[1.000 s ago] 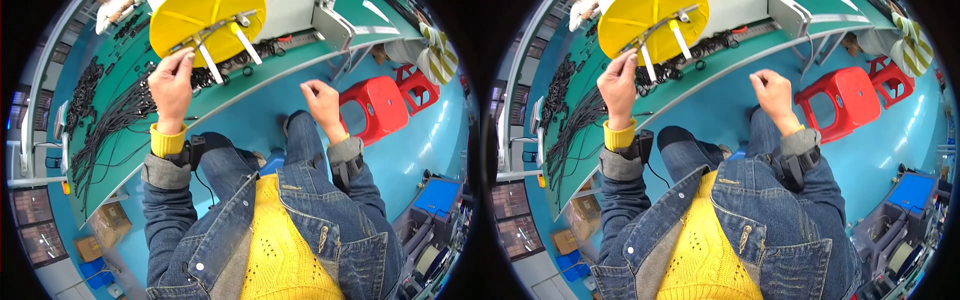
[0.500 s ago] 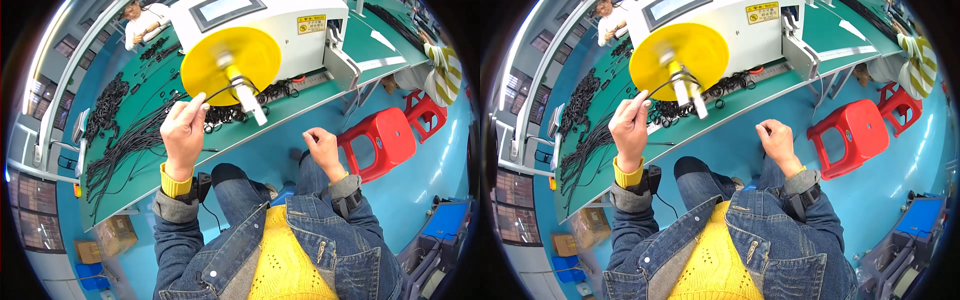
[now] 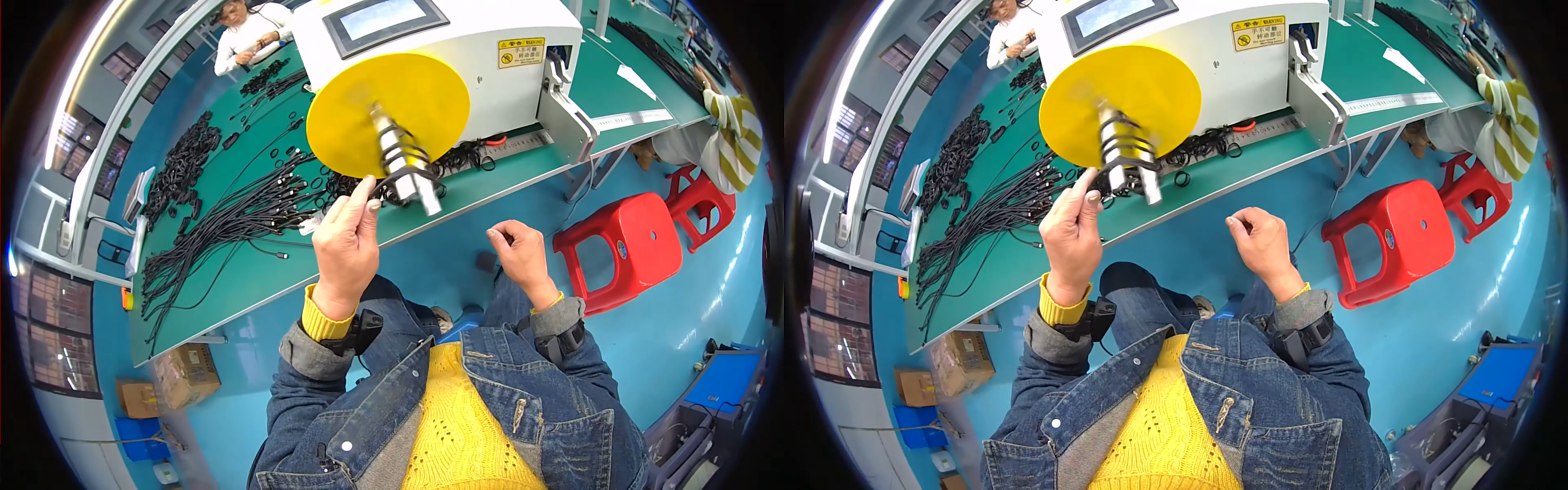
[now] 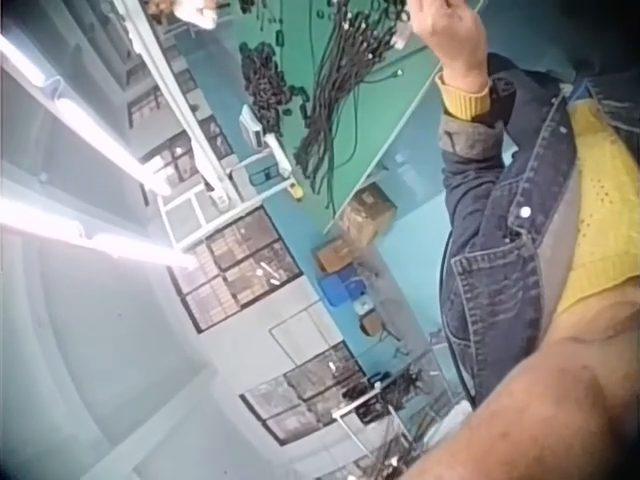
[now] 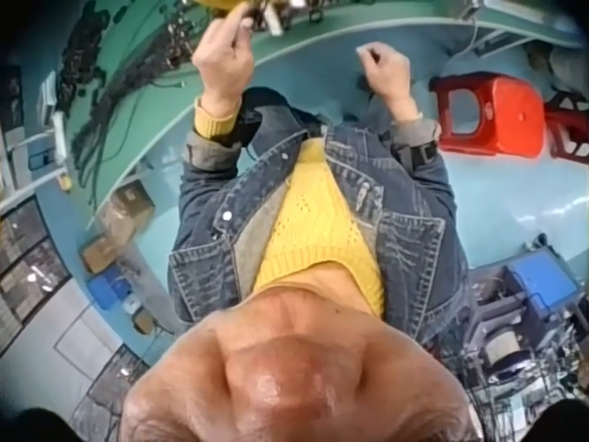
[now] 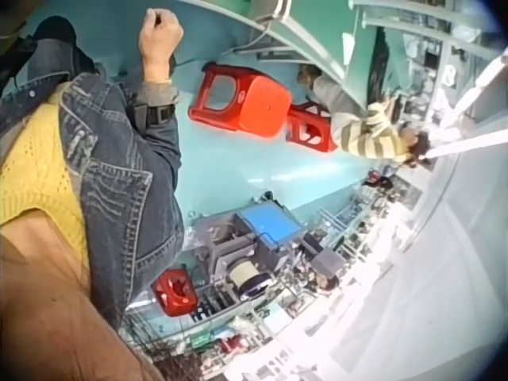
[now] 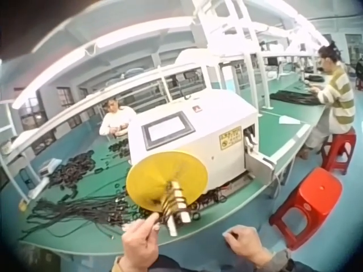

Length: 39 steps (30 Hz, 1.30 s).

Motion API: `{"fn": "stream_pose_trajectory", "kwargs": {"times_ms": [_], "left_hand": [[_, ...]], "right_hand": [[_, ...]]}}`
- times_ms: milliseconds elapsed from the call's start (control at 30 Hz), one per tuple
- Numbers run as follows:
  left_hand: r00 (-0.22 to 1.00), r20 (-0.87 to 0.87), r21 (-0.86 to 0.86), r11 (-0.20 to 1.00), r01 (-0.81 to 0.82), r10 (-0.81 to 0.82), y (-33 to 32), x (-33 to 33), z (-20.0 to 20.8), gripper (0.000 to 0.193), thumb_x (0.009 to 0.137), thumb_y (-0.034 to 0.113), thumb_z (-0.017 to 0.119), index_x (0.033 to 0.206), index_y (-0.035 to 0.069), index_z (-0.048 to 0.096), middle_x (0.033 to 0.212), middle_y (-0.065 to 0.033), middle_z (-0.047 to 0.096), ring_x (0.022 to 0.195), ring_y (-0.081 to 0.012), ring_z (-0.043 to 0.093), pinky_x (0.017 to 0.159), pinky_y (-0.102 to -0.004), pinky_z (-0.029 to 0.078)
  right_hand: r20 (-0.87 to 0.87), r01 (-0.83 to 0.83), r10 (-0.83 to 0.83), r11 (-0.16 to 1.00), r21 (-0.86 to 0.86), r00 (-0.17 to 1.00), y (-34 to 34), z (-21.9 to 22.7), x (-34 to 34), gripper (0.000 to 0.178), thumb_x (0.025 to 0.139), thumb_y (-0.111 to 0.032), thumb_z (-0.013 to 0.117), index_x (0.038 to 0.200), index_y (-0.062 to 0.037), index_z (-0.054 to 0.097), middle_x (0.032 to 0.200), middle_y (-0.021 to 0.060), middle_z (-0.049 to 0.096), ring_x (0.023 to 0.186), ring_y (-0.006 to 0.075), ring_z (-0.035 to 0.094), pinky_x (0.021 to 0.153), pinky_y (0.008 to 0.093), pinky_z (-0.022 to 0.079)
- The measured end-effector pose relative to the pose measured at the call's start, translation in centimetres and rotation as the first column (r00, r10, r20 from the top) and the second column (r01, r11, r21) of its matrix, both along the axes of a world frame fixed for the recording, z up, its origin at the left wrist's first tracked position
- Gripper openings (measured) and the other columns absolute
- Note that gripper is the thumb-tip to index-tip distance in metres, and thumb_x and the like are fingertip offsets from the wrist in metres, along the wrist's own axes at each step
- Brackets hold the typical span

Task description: Manually winding black electrical cables onto a yellow machine fixture spool.

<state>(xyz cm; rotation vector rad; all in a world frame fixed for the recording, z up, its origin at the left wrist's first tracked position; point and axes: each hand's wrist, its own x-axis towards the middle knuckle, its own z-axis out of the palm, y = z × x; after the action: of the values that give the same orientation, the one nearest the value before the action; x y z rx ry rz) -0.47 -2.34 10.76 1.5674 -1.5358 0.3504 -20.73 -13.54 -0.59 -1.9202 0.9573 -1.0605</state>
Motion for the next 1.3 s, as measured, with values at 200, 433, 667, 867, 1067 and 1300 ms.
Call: {"fn": "stream_pose_trajectory", "kwargs": {"times_ms": [200,433,667,867,1067,1300], "left_hand": [[0.981,0.193,0.005,1.000,0.009,-0.010,-1.9,-2.0,1.3,0.030,0.082,0.007,0.061,0.111,-0.002,0.057,0.079,-0.0129,0.055,0.060,-0.0248,0.056,0.052,-0.0324,0.045],[0.917,0.377,0.202,0.954,-0.221,0.133,-2.3,-2.9,3.3,0.037,0.088,0.021,0.053,0.115,-0.005,0.051,0.104,-0.0225,0.054,0.072,-0.0350,0.061,0.061,-0.0344,0.052],[0.950,0.307,0.374,0.925,-0.075,-0.047,-2.0,-0.5,2.8,0.053,0.091,0.022,0.045,0.128,-0.013,0.029,0.122,-0.0361,0.039,0.108,-0.0453,0.047,0.090,-0.0424,0.042],[0.974,0.177,0.406,0.912,0.057,-0.139,-2.5,-0.3,2.8,0.058,0.091,0.021,0.044,0.131,-0.015,0.021,0.124,-0.0365,0.035,0.120,-0.0445,0.036,0.101,-0.0431,0.030],[0.984,0.076,0.353,0.928,0.122,-0.158,-3.0,-0.7,2.4,0.042,0.087,0.013,0.050,0.120,-0.009,0.036,0.103,-0.0275,0.047,0.091,-0.0422,0.052,0.080,-0.0431,0.043],[0.977,0.186,0.265,0.963,0.052,-0.104,-2.8,-2.1,2.4,0.029,0.083,0.012,0.056,0.105,-0.002,0.044,0.082,-0.0206,0.053,0.071,-0.0391,0.055,0.060,-0.0445,0.046]], "right_hand": [[0.164,-0.051,0.092,0.970,-0.238,0.982,0.2,4.7,2.2,0.012,0.076,-0.010,0.066,0.073,0.0009,0.062,0.060,0.0077,0.056,0.052,0.0171,0.053,0.050,0.0278,0.043],[0.169,-0.106,0.161,0.949,-0.297,0.972,-1.1,8.3,5.7,0.040,0.067,-0.020,0.077,0.097,-0.0017,0.058,0.077,0.0085,0.058,0.065,0.0183,0.057,0.056,0.0294,0.047],[0.186,-0.266,0.314,0.932,-0.245,0.931,-4.7,8.1,6.7,0.086,0.058,-0.030,0.083,0.127,-0.0011,0.039,0.106,0.0144,0.054,0.089,0.0219,0.059,0.078,0.0317,0.050],[0.226,-0.368,0.412,0.905,-0.213,0.883,-4.9,7.8,7.1,0.093,0.059,-0.030,0.082,0.133,-0.0008,0.033,0.118,0.0166,0.049,0.100,0.0242,0.057,0.088,0.0334,0.047],[0.292,-0.324,0.365,0.929,-0.181,0.884,-1.2,7.2,7.2,0.068,0.068,-0.017,0.076,0.122,0.0014,0.039,0.102,0.0159,0.057,0.086,0.0254,0.061,0.075,0.0345,0.050],[0.314,0.022,0.139,0.888,-0.459,0.939,-0.7,7.8,8.4,0.035,0.071,-0.007,0.069,0.098,0.0001,0.048,0.079,0.0152,0.059,0.065,0.0318,0.061,0.057,0.0369,0.049]]}}
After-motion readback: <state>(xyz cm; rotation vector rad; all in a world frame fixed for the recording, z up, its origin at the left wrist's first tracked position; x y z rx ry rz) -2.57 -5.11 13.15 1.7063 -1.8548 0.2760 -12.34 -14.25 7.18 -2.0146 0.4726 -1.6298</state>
